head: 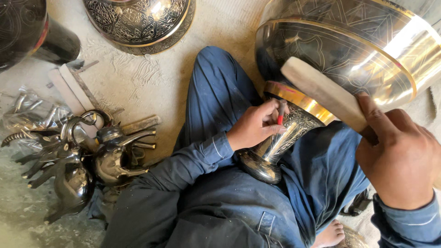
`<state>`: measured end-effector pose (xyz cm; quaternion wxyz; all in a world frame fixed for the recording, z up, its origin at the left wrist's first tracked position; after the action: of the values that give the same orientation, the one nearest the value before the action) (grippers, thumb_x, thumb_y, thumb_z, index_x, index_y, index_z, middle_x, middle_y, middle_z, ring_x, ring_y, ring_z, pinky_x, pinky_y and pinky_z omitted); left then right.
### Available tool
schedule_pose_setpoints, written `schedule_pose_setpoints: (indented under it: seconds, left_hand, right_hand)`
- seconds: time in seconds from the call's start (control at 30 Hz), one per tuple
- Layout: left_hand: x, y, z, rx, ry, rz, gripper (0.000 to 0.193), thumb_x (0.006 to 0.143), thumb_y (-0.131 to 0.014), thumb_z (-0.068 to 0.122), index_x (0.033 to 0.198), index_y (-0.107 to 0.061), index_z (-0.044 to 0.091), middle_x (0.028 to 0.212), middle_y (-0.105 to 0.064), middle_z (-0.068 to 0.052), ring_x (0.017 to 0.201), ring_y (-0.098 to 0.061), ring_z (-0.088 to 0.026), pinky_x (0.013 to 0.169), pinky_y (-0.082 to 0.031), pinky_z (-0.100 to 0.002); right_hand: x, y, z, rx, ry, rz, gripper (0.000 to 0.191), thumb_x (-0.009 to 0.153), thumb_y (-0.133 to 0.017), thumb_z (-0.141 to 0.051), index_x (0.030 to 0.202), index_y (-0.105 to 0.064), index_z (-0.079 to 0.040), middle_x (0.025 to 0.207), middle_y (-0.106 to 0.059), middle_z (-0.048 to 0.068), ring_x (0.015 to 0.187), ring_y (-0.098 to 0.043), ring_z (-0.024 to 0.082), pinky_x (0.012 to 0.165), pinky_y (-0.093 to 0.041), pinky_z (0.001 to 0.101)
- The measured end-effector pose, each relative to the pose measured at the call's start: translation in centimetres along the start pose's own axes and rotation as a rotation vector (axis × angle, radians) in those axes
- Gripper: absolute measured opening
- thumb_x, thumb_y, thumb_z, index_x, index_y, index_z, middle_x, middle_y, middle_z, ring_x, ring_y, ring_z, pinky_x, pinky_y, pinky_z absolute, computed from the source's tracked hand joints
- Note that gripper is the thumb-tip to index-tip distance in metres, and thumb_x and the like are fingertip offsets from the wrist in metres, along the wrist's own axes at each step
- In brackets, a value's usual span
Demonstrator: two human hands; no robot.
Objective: The person sits on the floor and uses a hammer and a small metal chisel to engrave a decorative pattern onto the neck of a large silver-colored metal vessel. The person repeatedly taps the chisel against the metal surface to create the design.
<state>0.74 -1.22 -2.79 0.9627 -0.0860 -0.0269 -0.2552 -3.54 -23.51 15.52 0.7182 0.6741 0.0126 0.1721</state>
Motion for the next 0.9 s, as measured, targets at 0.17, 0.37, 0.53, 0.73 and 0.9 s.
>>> schedule_pose_setpoints:
  seconds: [0.17, 0.37, 0.53, 0.73, 0.9]
  left_hand:
    - [0.7, 0.1, 0.5, 0.029, -0.057, -0.047, 0.033, 0.094, -0.073, 0.002, 0.122, -0.056, 0.0, 0.105, -0.068, -0.003, 0.09, -0.069, -0.008, 0.084, -0.059, -0.028]
    - [1.1, 0.1, 1.0, 0.17, -0.028, -0.077, 0.036, 0.089, -0.076, 0.002, 0.122, -0.063, 0.002, 0.081, -0.068, -0.006, 0.075, -0.069, -0.01, 0.07, -0.057, -0.028]
    - [2.0, 0.2, 1.9, 0.413, -0.134, -0.121, 0.039, 0.085, -0.079, 0.009, 0.122, -0.064, 0.004, 0.083, -0.072, -0.01, 0.074, -0.073, -0.02, 0.07, -0.056, -0.033]
    - [2.8, 0.1, 1.7, 0.436, -0.131, -0.206, 0.046, 0.085, -0.08, 0.015, 0.127, -0.066, 0.006, 0.084, -0.073, -0.01, 0.077, -0.074, -0.025, 0.074, -0.056, -0.035]
    - [3.4, 0.0, 1.4, 0.454, -0.241, -0.305, 0.051, 0.084, -0.081, 0.016, 0.13, -0.063, 0.004, 0.095, -0.074, -0.012, 0.086, -0.073, -0.028, 0.079, -0.056, -0.038]
  right_hand:
    - [-1.3, -0.8, 0.9, 0.203, -0.078, 0.039, 0.061, 0.088, -0.071, 0.002, 0.147, -0.069, -0.012, 0.093, -0.064, 0.01, 0.074, -0.064, 0.024, 0.074, -0.053, 0.0349]
    - [-3.2, -0.3, 0.9, 0.042, -0.015, -0.013, 0.062, 0.073, -0.078, 0.011, 0.133, -0.076, -0.008, 0.081, -0.063, 0.013, 0.066, -0.064, 0.026, 0.067, -0.054, 0.0376]
    - [-4.5, -1.0, 1.3, 0.196, -0.156, 0.024, 0.065, 0.081, -0.075, 0.008, 0.143, -0.073, -0.009, 0.088, -0.065, 0.011, 0.069, -0.064, 0.021, 0.07, -0.054, 0.0326]
    - [-6.8, -2.7, 1.7, 0.242, -0.233, -0.005, 0.063, 0.077, -0.075, 0.009, 0.138, -0.073, -0.006, 0.086, -0.067, 0.014, 0.071, -0.064, 0.024, 0.069, -0.052, 0.035]
    - [-8.9, -4.4, 1.6, 0.537, -0.357, 0.152, 0.048, 0.091, -0.073, 0.007, 0.137, -0.069, -0.004, 0.1, -0.068, 0.015, 0.085, -0.068, 0.015, 0.082, -0.055, 0.0276]
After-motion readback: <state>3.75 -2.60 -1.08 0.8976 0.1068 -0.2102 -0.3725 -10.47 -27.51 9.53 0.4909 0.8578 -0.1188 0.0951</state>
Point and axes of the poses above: each hand's wrist, its own x-axis towards the middle knuckle, its own y-axis out of the back of the hand, z = x × y, the point moved 2 cm from there along x, towards the middle knuckle
